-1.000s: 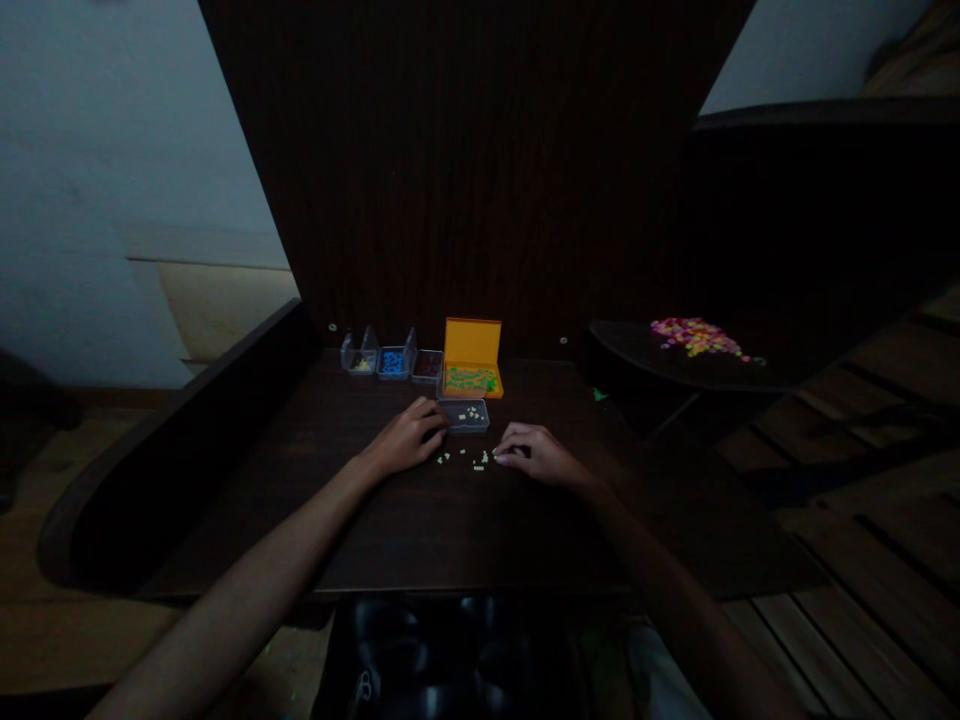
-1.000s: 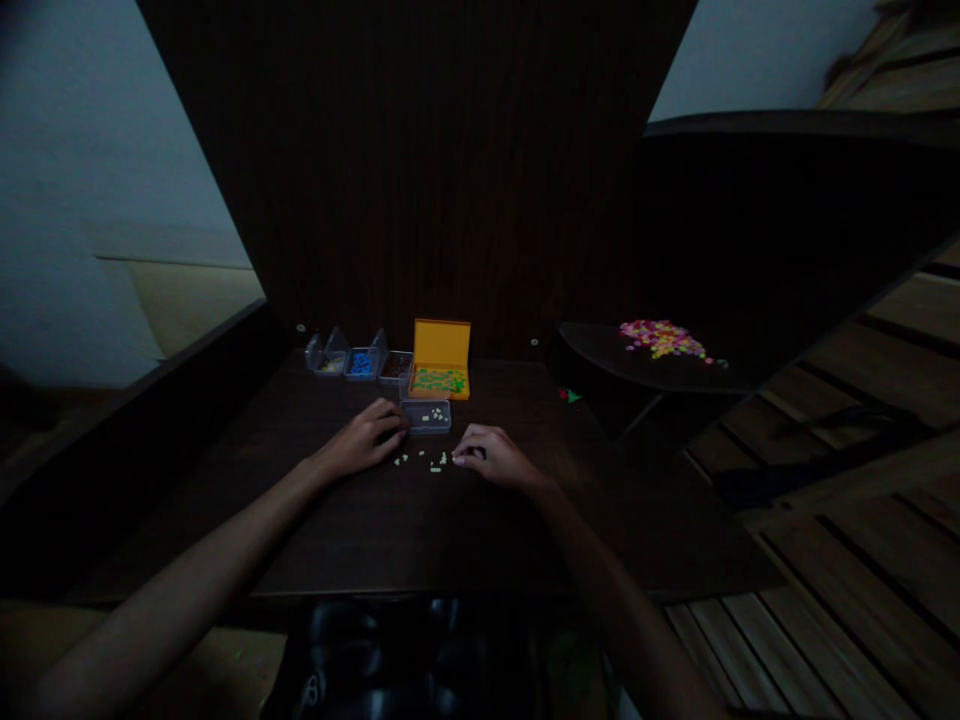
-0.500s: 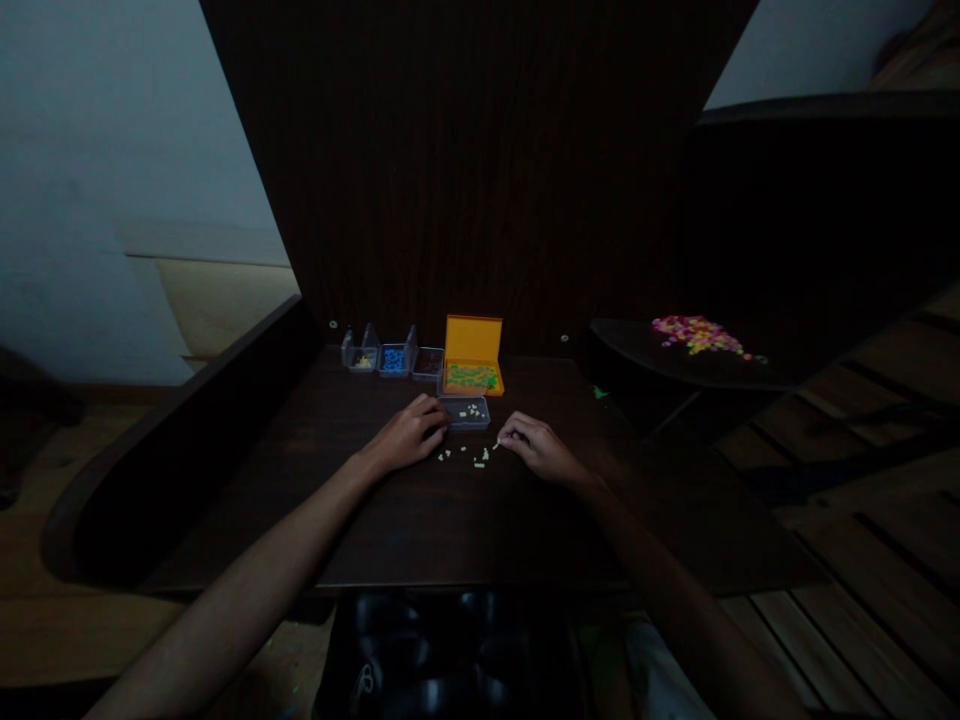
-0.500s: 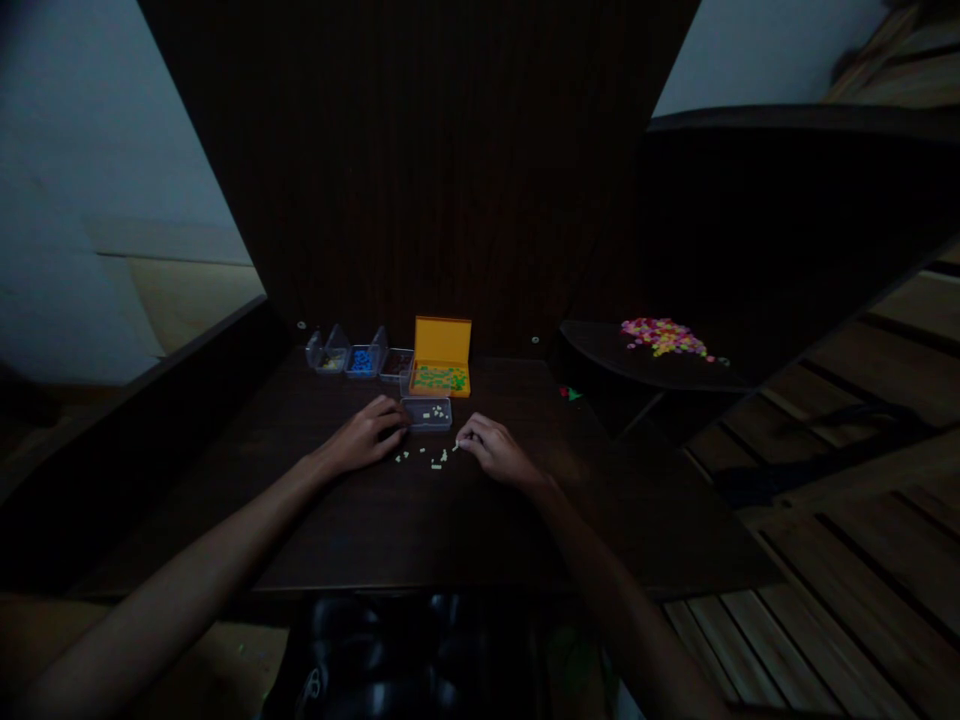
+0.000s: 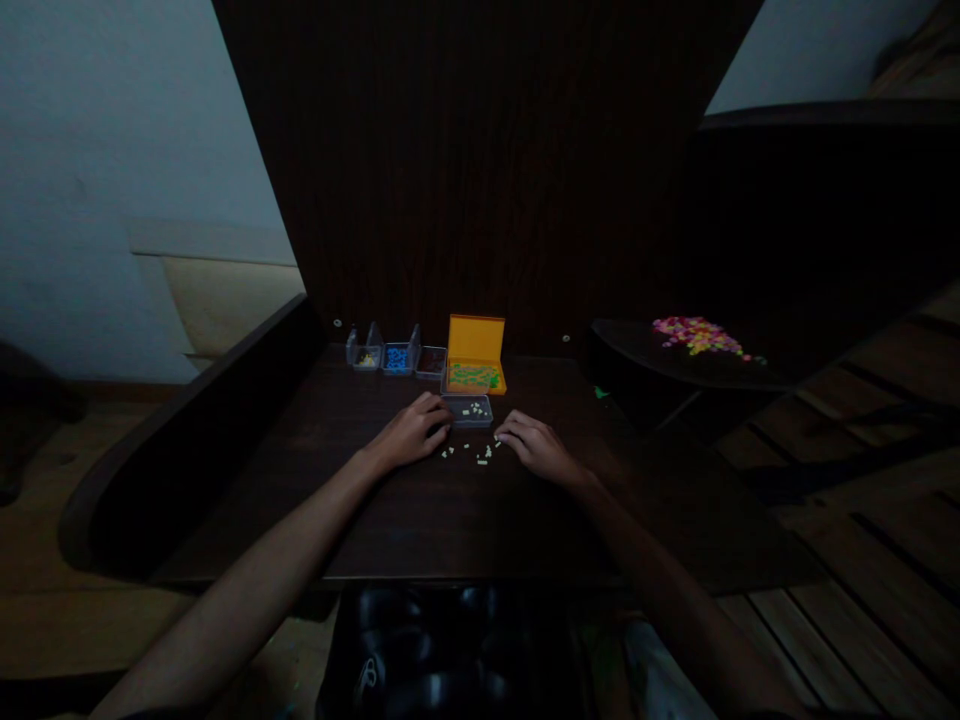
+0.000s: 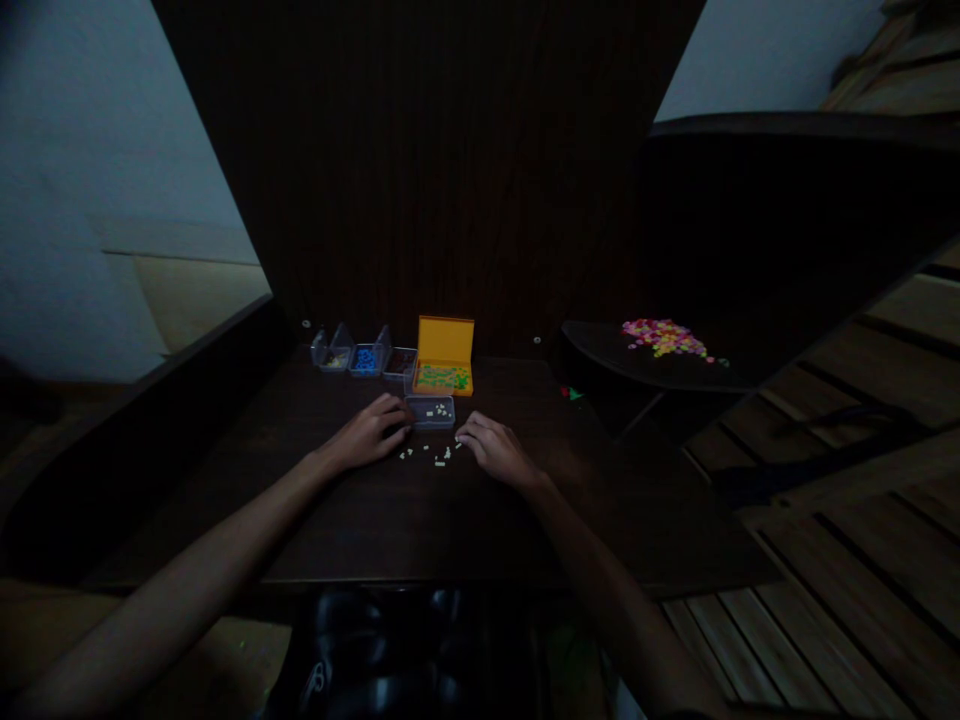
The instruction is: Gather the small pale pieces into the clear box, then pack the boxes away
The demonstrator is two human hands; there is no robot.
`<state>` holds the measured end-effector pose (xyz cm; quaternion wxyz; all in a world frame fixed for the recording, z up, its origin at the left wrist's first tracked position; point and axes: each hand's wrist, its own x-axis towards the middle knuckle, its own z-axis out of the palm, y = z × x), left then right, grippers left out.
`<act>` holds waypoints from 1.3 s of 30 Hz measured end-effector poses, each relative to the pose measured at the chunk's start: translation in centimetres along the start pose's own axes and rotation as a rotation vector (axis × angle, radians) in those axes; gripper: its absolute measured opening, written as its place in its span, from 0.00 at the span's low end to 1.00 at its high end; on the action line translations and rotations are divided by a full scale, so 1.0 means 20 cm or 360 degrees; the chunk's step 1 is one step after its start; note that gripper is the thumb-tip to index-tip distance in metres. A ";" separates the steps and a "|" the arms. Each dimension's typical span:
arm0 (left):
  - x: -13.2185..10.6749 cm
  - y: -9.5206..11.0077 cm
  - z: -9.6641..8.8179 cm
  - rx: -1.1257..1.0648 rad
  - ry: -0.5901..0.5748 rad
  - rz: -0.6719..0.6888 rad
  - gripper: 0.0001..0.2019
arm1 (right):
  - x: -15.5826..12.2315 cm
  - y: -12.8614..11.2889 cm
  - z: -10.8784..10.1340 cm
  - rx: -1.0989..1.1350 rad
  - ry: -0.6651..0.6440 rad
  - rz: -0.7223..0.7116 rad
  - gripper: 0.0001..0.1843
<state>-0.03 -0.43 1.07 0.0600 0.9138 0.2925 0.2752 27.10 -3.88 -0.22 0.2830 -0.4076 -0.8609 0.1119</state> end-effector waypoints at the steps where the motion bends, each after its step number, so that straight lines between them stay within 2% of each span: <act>1: 0.00 0.00 0.00 0.0000 0.0003 -0.0001 0.09 | 0.00 0.00 0.00 -0.0014 0.0007 0.0000 0.12; 12: 0.00 0.00 0.00 -0.0011 -0.0005 -0.0015 0.10 | -0.03 0.03 -0.03 0.0093 -0.0014 0.0058 0.13; 20: 0.00 0.00 0.00 -0.0002 -0.0007 -0.0001 0.10 | -0.03 0.01 -0.04 0.0154 -0.0135 0.0070 0.17; 27: 0.00 -0.01 0.01 -0.0012 -0.0007 0.0010 0.10 | -0.01 0.02 -0.01 0.0181 -0.0061 0.0028 0.09; 39: 0.00 -0.01 0.01 -0.0003 0.0011 -0.0003 0.09 | -0.01 0.01 0.02 0.0077 0.0076 0.0149 0.05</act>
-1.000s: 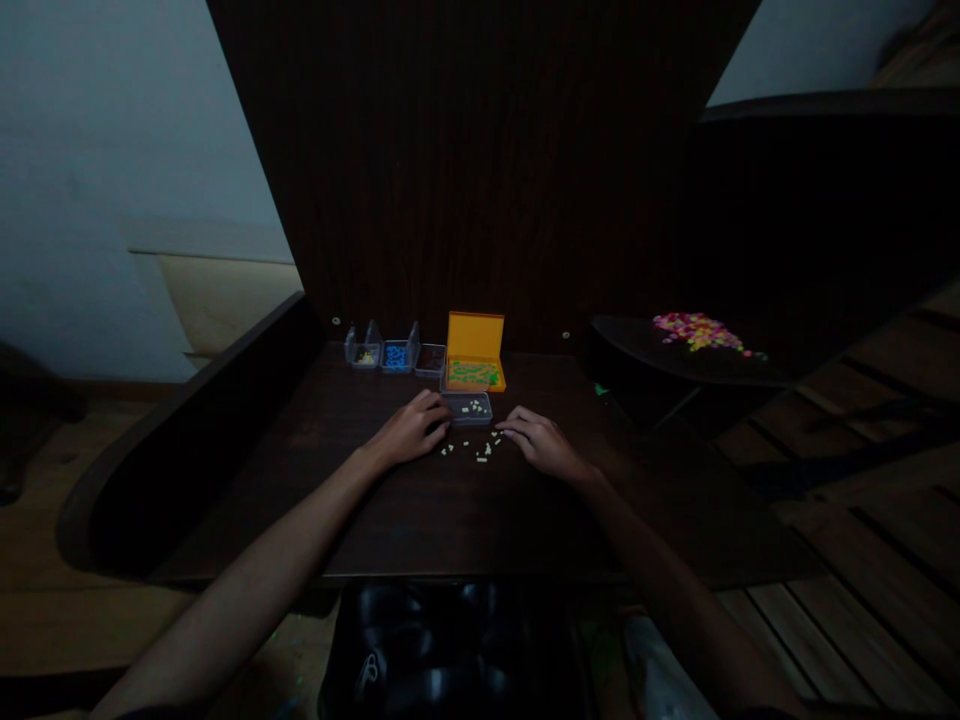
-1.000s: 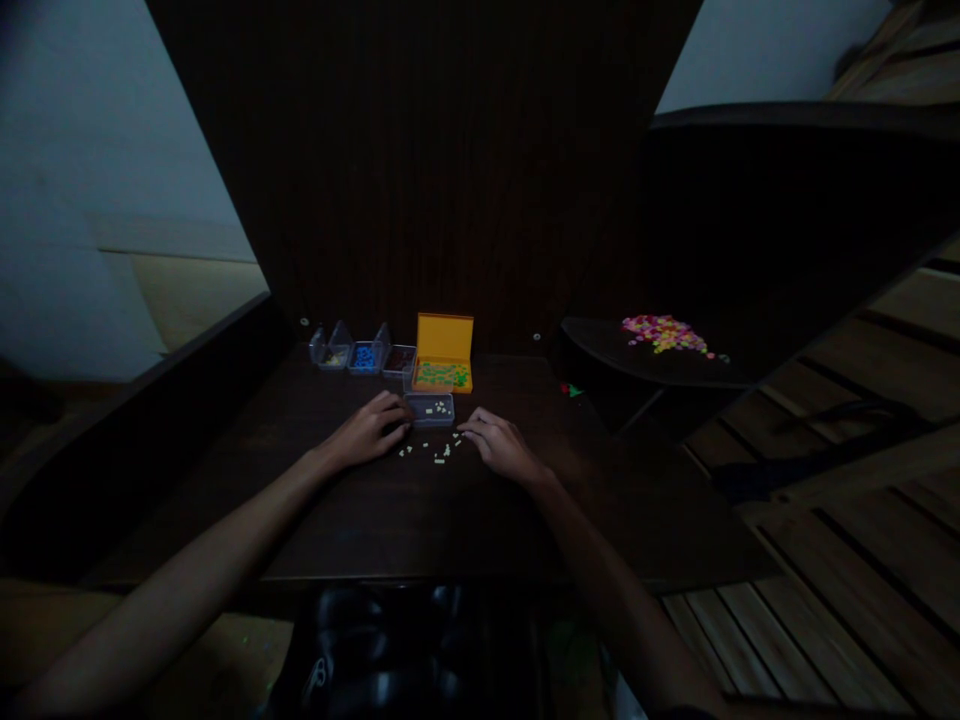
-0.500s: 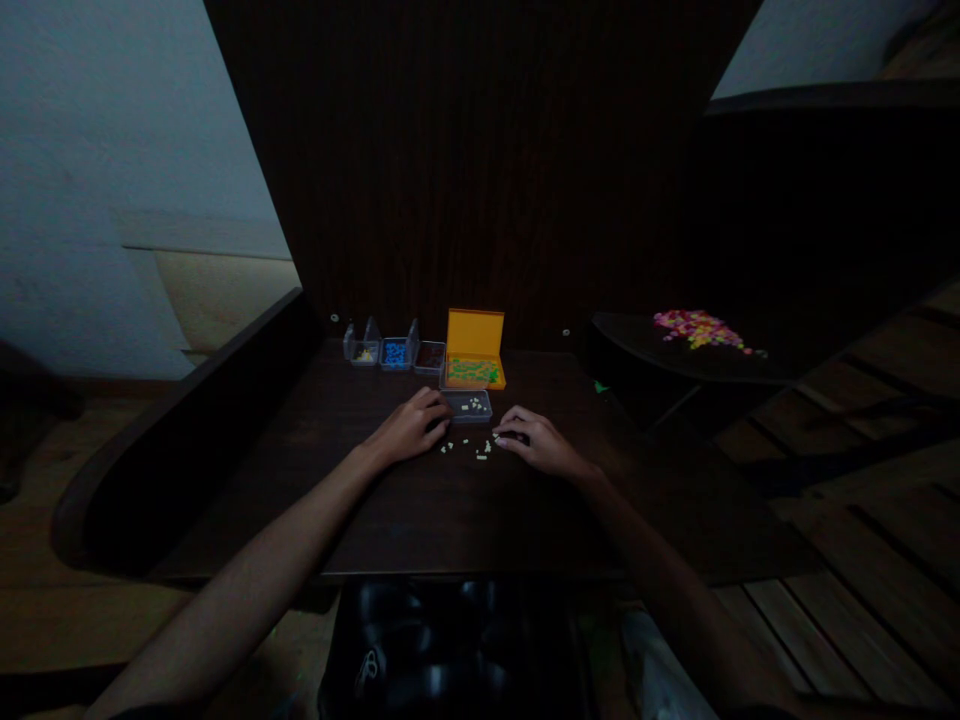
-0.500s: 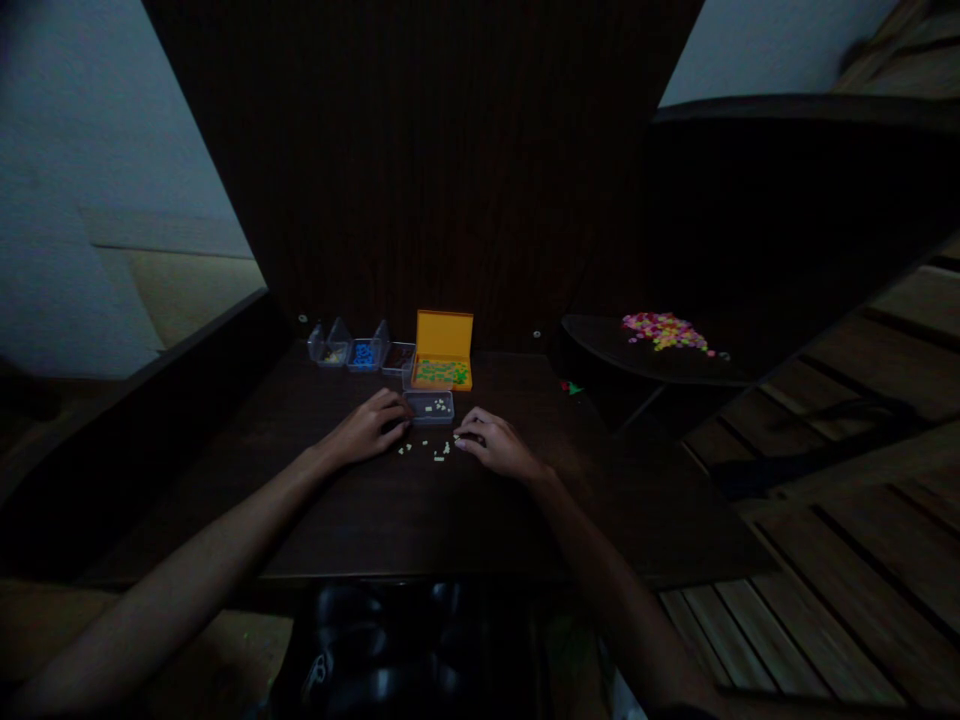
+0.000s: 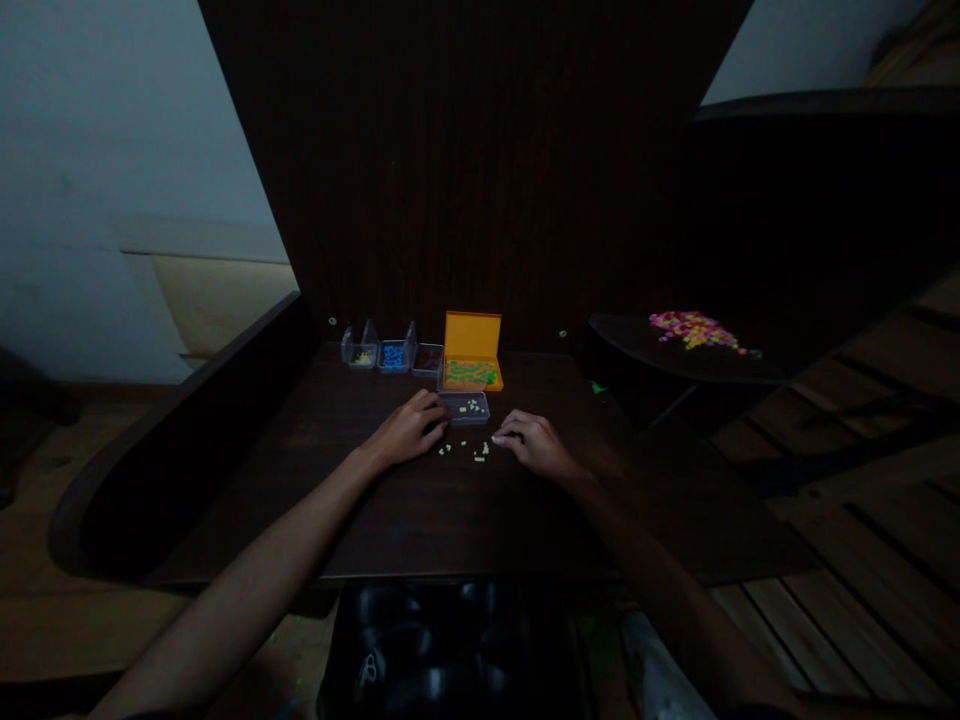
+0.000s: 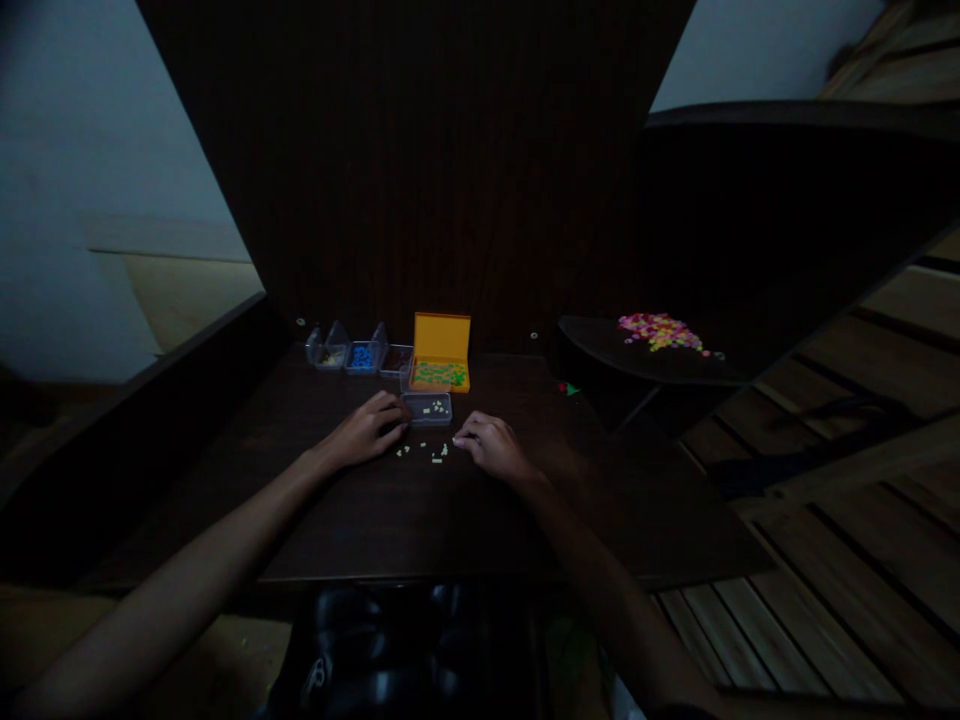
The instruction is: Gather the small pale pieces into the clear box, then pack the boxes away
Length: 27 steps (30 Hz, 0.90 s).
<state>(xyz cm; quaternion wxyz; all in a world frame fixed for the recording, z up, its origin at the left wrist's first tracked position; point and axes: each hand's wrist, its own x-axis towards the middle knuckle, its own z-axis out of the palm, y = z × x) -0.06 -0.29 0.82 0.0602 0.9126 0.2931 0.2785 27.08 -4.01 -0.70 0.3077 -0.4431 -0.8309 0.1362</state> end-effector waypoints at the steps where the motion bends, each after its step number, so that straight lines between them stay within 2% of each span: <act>1: 0.00 0.00 0.00 0.0003 0.0001 -0.0002 0.09 | 0.00 0.00 0.00 -0.0004 0.0002 0.0010 0.05; 8: 0.00 0.01 -0.01 0.0002 -0.0015 0.0006 0.09 | -0.01 -0.06 -0.01 -0.0240 -0.0076 0.0017 0.06; 15: 0.00 0.01 -0.01 0.0024 -0.0018 0.0005 0.09 | -0.02 -0.08 -0.01 -0.0325 -0.0121 0.0005 0.06; 20: 0.00 0.00 0.00 0.0014 -0.0006 0.0020 0.09 | -0.01 -0.07 -0.01 -0.0277 -0.0115 0.0019 0.05; 27: 0.00 0.01 -0.01 0.0000 -0.0009 0.0010 0.09 | 0.04 -0.08 -0.04 -0.0011 0.0015 -0.0015 0.06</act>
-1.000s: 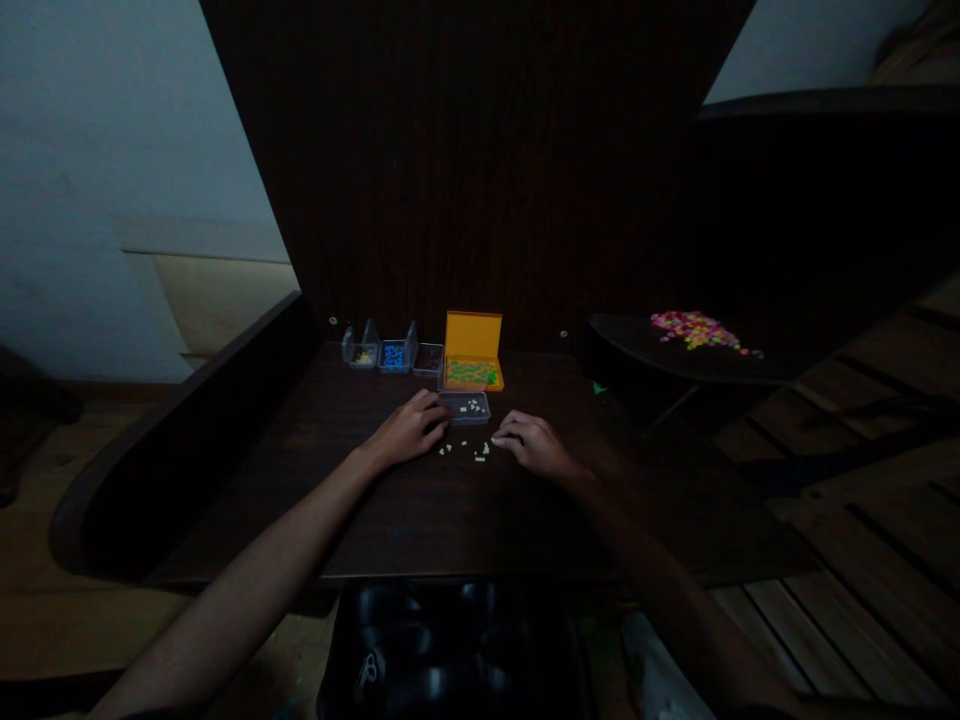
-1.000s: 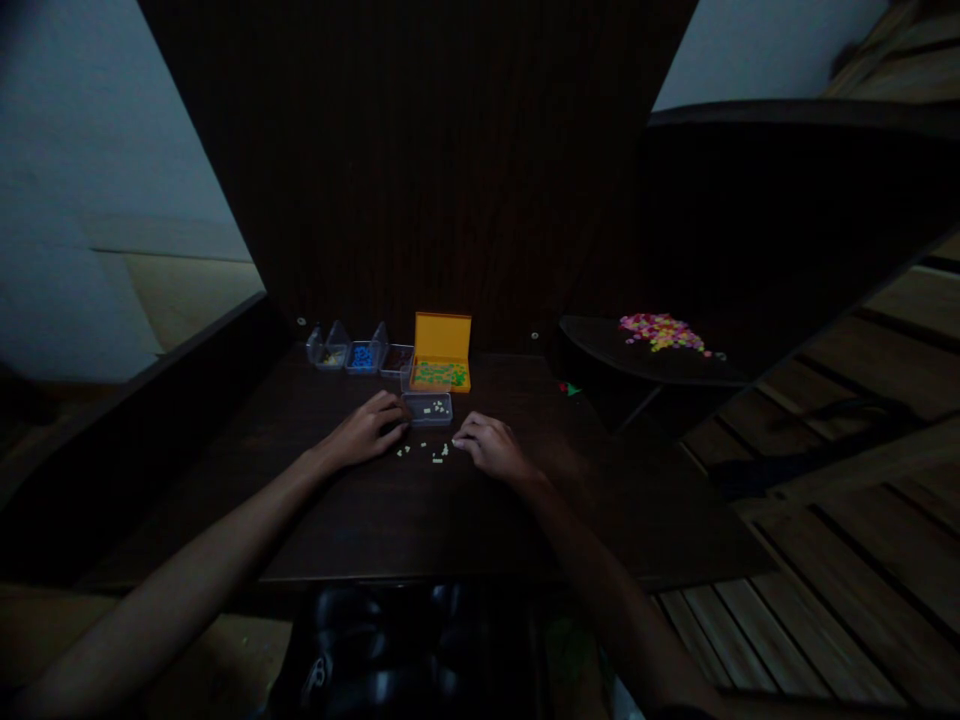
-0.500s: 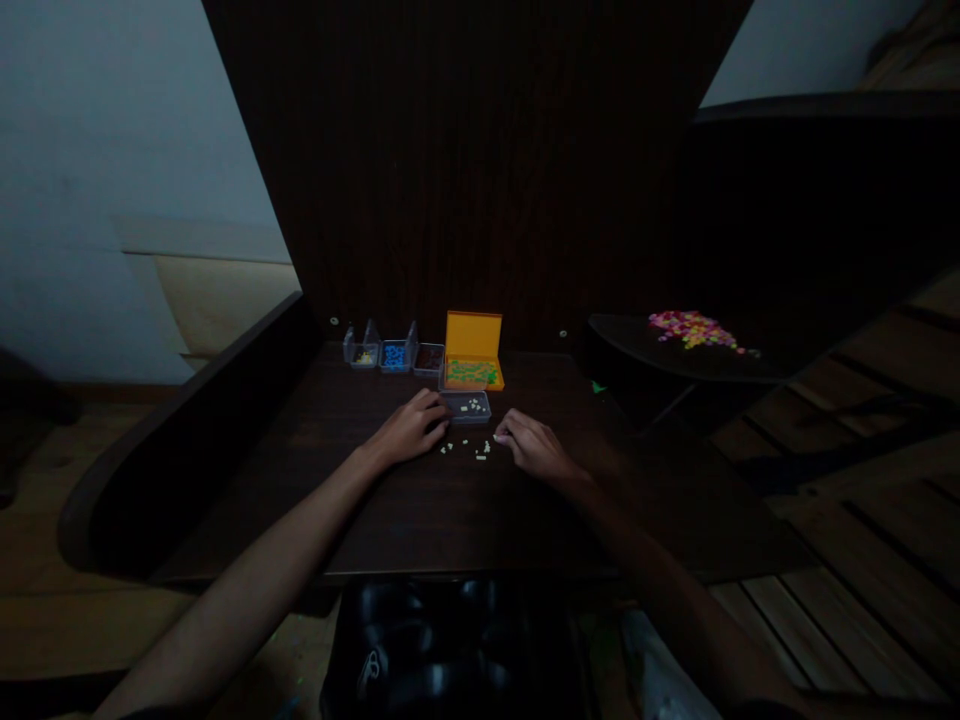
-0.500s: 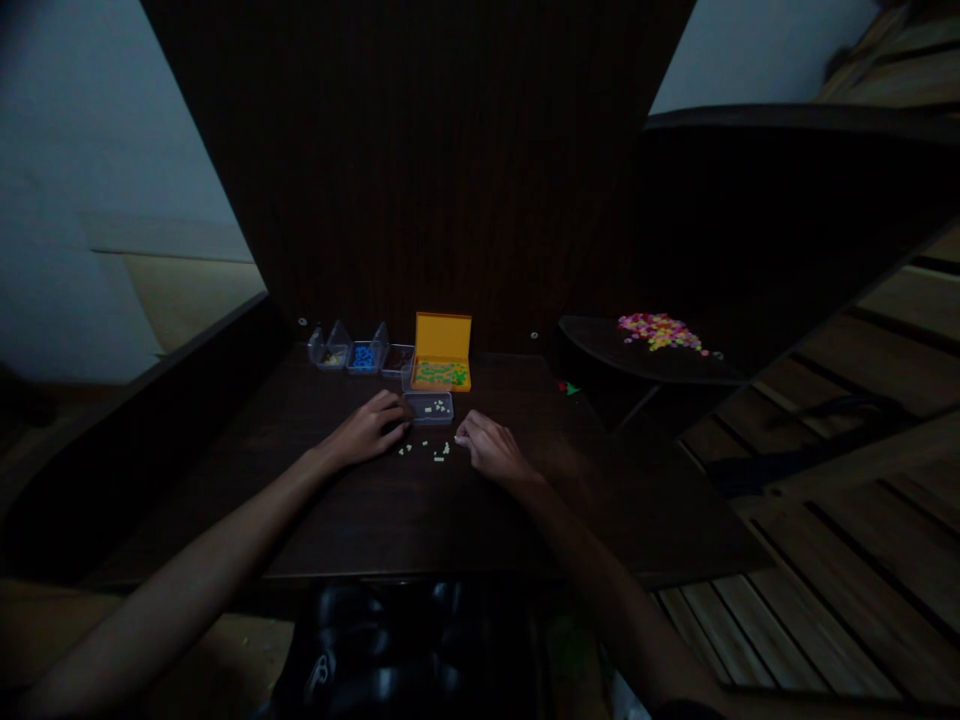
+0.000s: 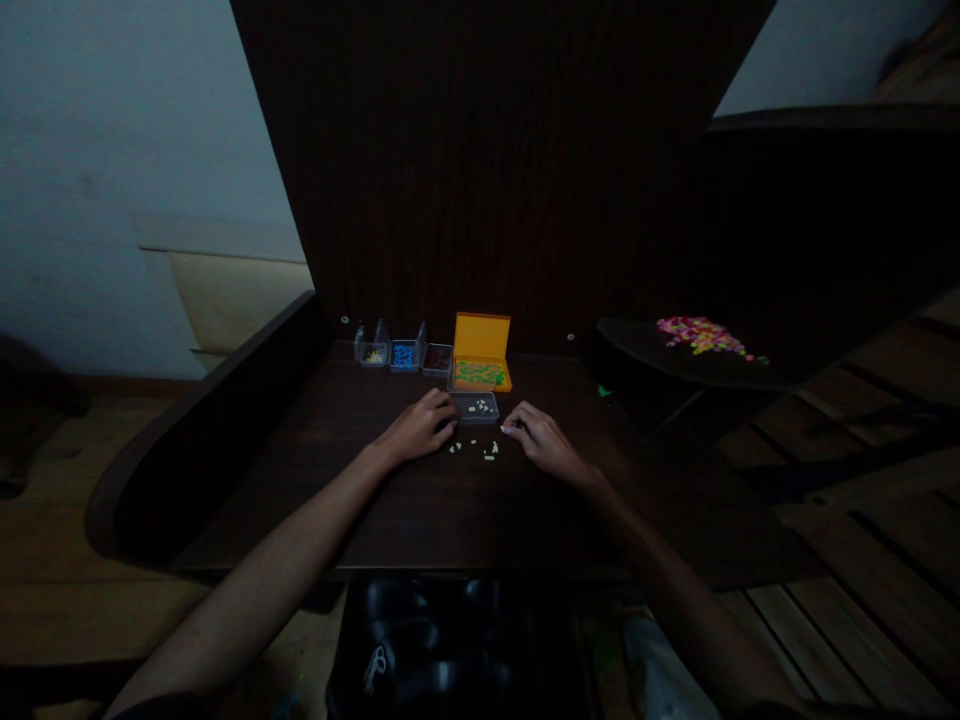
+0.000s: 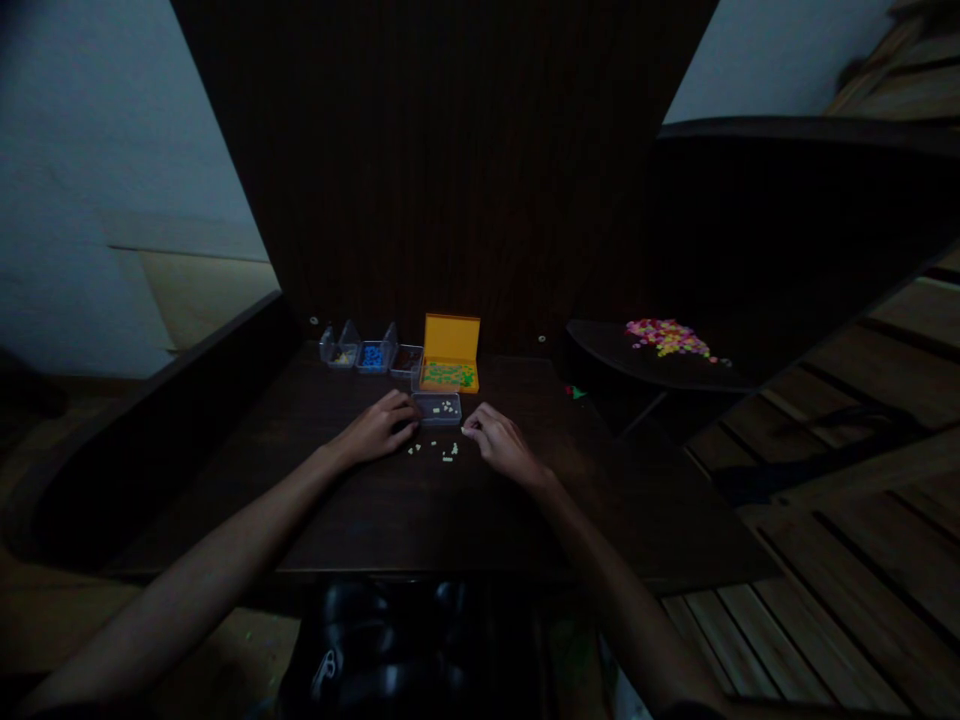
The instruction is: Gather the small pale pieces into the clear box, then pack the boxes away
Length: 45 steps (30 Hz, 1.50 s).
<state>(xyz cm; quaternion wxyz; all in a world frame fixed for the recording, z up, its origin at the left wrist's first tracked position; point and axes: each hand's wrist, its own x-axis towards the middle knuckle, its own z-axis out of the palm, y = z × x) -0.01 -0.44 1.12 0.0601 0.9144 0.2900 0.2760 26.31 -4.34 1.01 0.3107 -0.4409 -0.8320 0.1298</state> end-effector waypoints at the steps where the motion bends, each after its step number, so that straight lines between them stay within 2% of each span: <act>1: 0.00 0.00 0.00 -0.0005 -0.0003 -0.0002 0.09 | 0.02 -0.01 0.00 0.0028 0.0016 -0.0005 0.07; 6: 0.00 0.00 0.01 -0.0044 0.0013 -0.0016 0.08 | 0.19 -0.05 0.04 -0.0010 0.0035 -0.0067 0.07; 9: -0.01 0.00 0.01 -0.0091 0.0074 -0.0055 0.08 | 0.30 -0.07 0.09 -0.0201 -0.0069 -0.0071 0.06; 12: -0.01 0.01 -0.01 -0.0155 0.0158 -0.0111 0.12 | 0.38 -0.09 0.13 -0.0403 -0.0182 -0.0094 0.06; 17: -0.01 0.01 -0.03 -0.0094 0.0174 -0.0173 0.15 | 0.42 -0.10 0.17 -0.0587 -0.0346 -0.0032 0.09; 22: -0.01 0.00 -0.01 0.0020 0.0075 -0.0184 0.15 | 0.39 -0.08 0.11 -0.0551 -0.0339 0.0048 0.13; 27: -0.01 -0.01 0.00 0.0072 -0.0006 -0.0165 0.15 | 0.32 -0.04 -0.06 -0.0331 -0.0200 0.0000 0.10; 31: -0.01 -0.01 0.00 0.0062 -0.0068 -0.0100 0.16 | 0.22 0.02 -0.15 -0.0119 -0.0251 0.0035 0.08; 37: 0.00 0.00 0.01 0.0101 -0.0108 -0.0118 0.21 | 0.08 0.10 -0.13 0.0025 -0.0455 0.0121 0.07; 41: 0.00 0.01 0.02 0.0155 -0.0181 -0.0141 0.20 | 0.04 0.11 -0.10 0.0065 -0.0466 0.0082 0.08; 45: 0.00 0.01 0.02 0.0151 -0.0174 -0.0128 0.19 | 0.03 0.10 -0.10 0.0032 -0.0454 0.0039 0.07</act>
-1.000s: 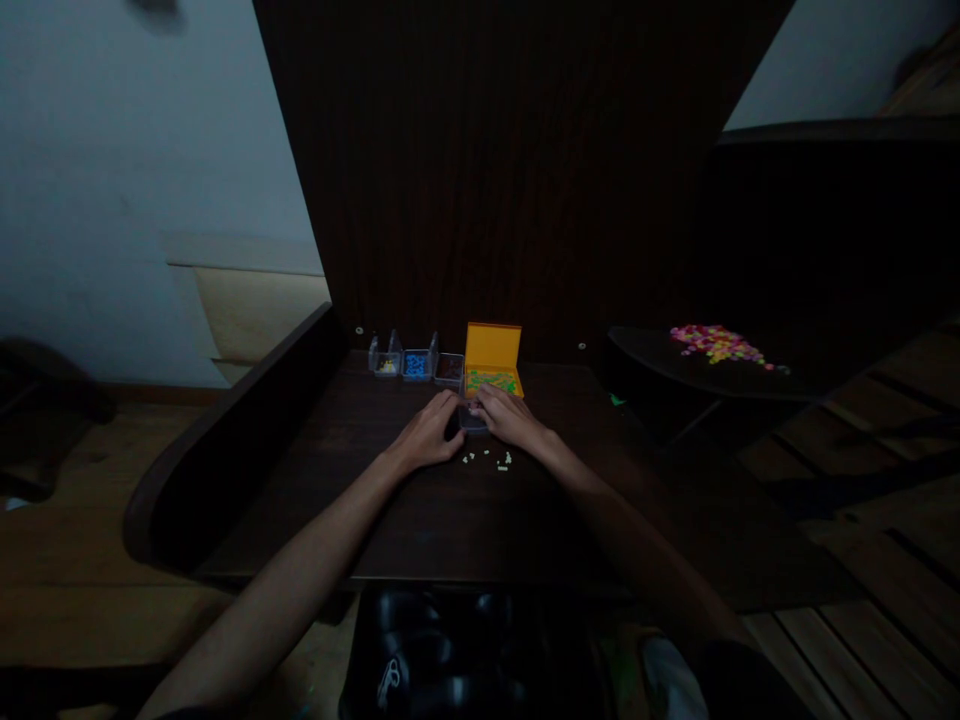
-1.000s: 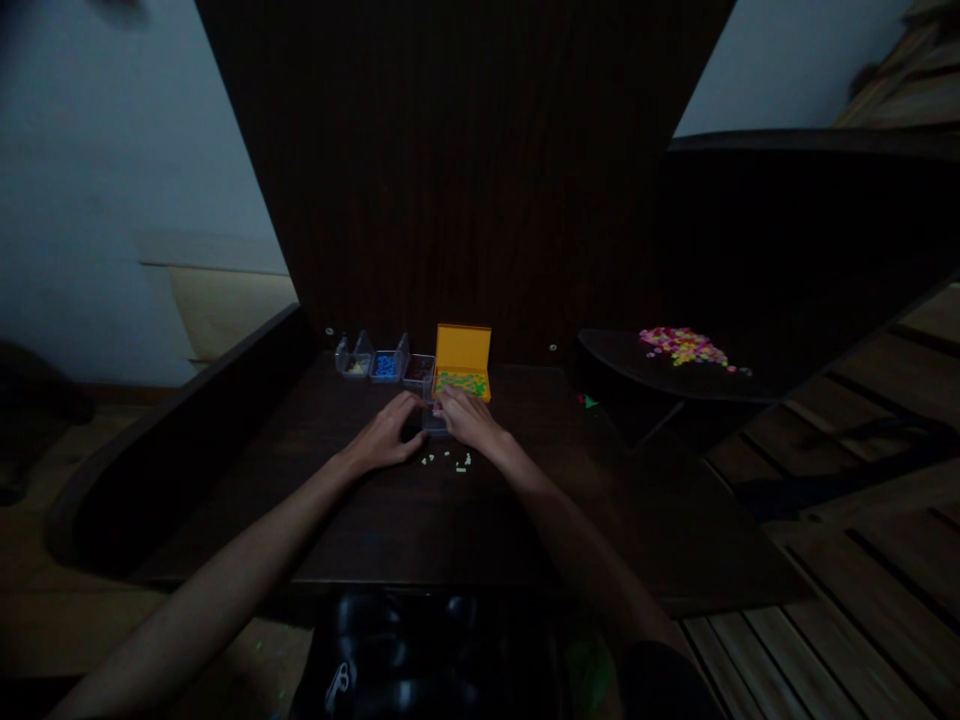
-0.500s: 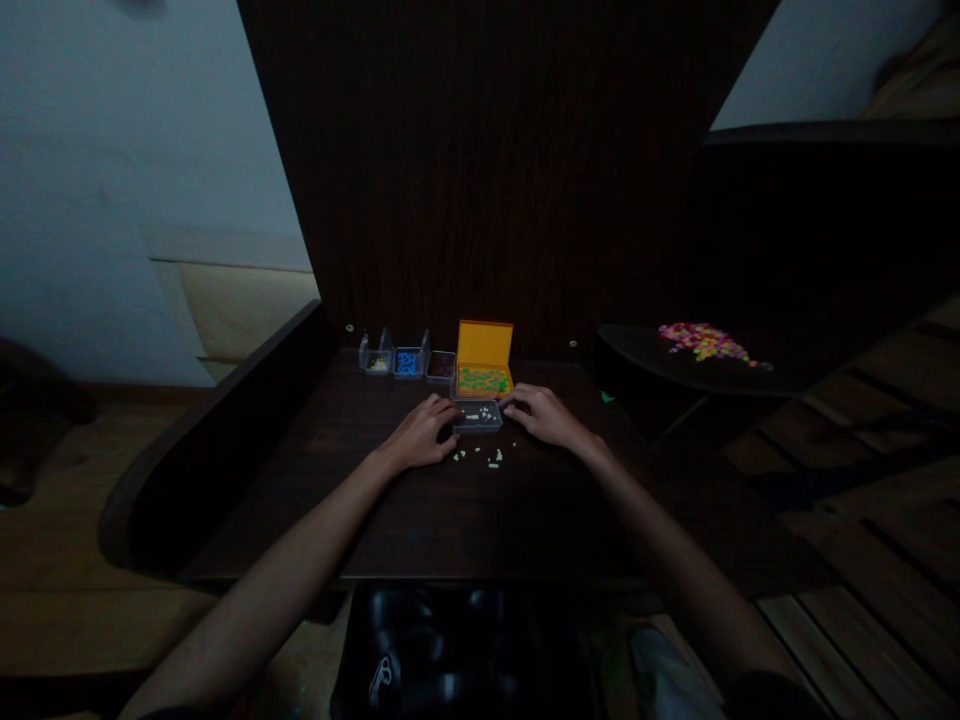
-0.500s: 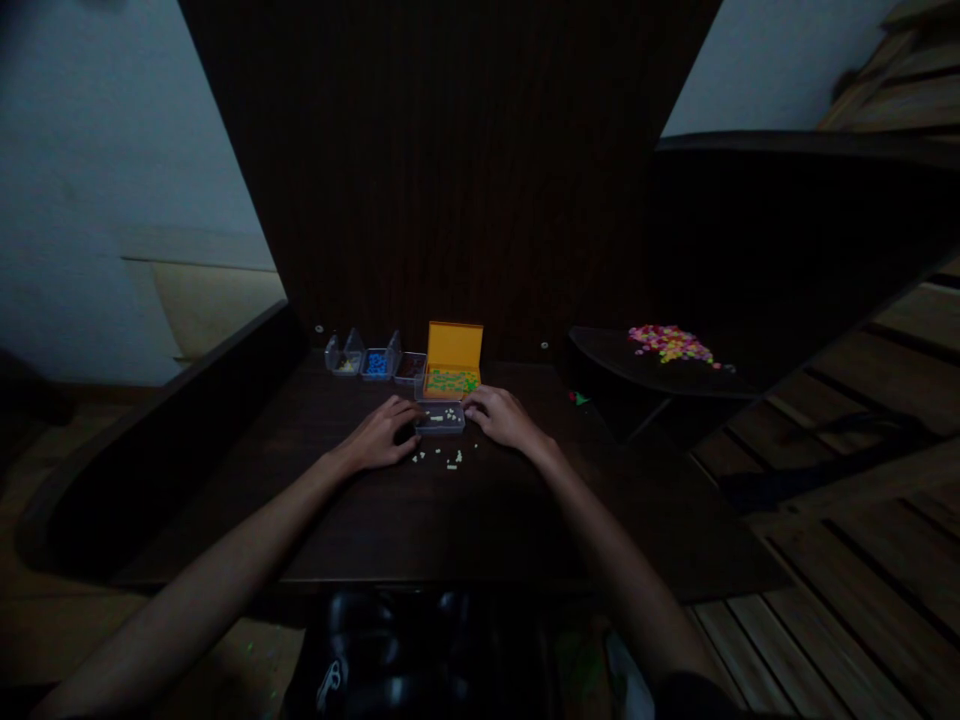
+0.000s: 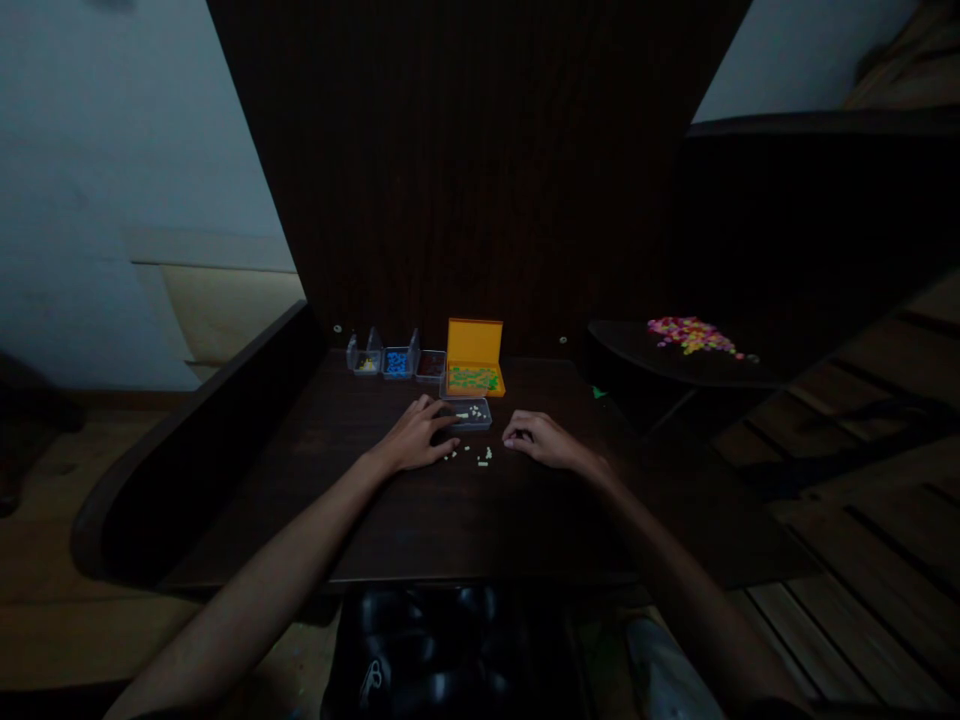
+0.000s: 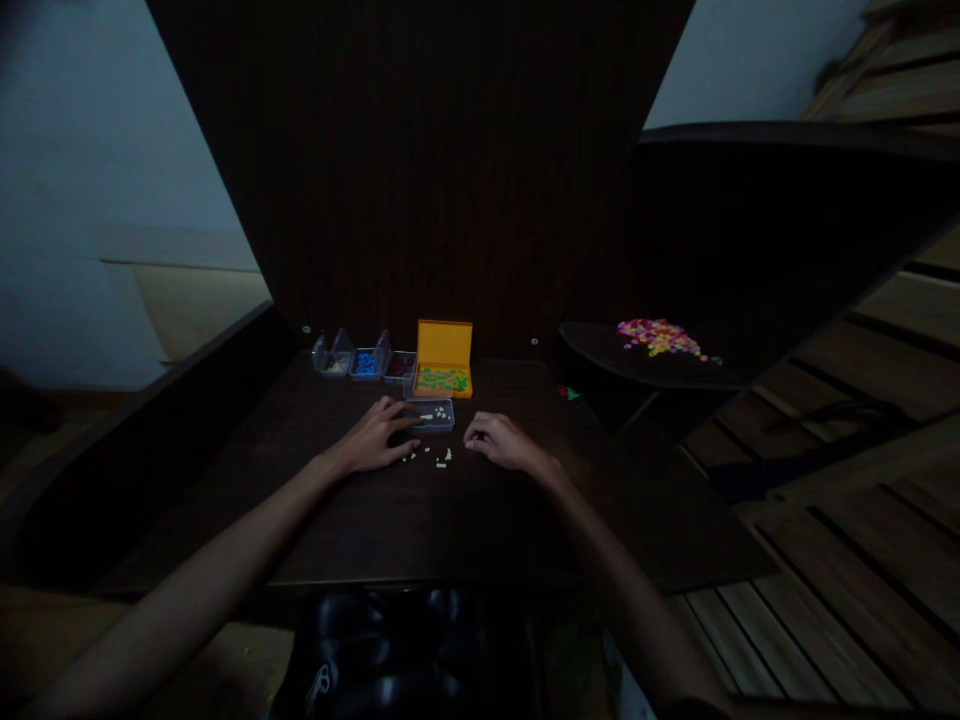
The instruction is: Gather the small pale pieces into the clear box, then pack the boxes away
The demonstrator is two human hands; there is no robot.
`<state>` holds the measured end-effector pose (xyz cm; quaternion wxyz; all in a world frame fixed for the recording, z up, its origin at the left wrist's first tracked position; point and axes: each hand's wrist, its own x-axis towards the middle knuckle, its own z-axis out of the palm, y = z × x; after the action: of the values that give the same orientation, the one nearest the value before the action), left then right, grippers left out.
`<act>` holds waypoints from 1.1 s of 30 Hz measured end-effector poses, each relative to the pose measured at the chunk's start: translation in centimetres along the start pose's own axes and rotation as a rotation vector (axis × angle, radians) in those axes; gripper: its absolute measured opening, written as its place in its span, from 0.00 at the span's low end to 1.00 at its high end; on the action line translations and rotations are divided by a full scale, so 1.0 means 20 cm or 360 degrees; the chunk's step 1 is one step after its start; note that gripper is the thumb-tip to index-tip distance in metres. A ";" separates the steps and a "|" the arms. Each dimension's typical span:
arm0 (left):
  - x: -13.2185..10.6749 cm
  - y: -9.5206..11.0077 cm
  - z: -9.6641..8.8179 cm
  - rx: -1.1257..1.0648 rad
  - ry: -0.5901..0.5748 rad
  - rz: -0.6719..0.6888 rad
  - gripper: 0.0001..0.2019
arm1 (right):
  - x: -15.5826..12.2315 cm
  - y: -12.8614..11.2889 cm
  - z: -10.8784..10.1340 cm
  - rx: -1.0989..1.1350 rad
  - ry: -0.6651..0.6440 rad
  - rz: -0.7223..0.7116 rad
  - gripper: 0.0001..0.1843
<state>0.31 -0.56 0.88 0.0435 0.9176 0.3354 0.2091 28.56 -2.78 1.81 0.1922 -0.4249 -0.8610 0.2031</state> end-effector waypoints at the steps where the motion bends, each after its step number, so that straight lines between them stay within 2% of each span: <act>1: 0.00 0.00 0.00 -0.0007 0.0011 0.0006 0.20 | 0.01 -0.01 0.00 -0.0015 0.0008 -0.0001 0.06; 8: 0.00 -0.01 0.00 0.0003 0.0043 0.0022 0.20 | 0.11 -0.08 -0.04 0.0073 0.0147 -0.0028 0.08; 17: 0.00 -0.01 -0.02 -0.0051 0.0079 0.0035 0.16 | 0.28 -0.07 0.00 0.0058 0.0056 0.0116 0.09; 23: -0.01 -0.01 -0.02 -0.0058 0.0132 0.0049 0.14 | 0.31 -0.03 0.06 0.0185 0.0069 0.0175 0.10; 29: 0.00 -0.03 -0.02 -0.0039 0.0137 0.0041 0.12 | 0.30 0.00 0.07 0.0422 0.0000 0.0341 0.13; 33: 0.00 -0.03 -0.02 -0.0079 0.0137 0.0063 0.12 | 0.30 0.03 0.08 0.0369 0.0011 0.0321 0.13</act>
<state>-0.23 -0.10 1.07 0.0477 0.9129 0.3133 0.2573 24.70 2.09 1.19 0.2217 -0.4850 -0.7840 0.3179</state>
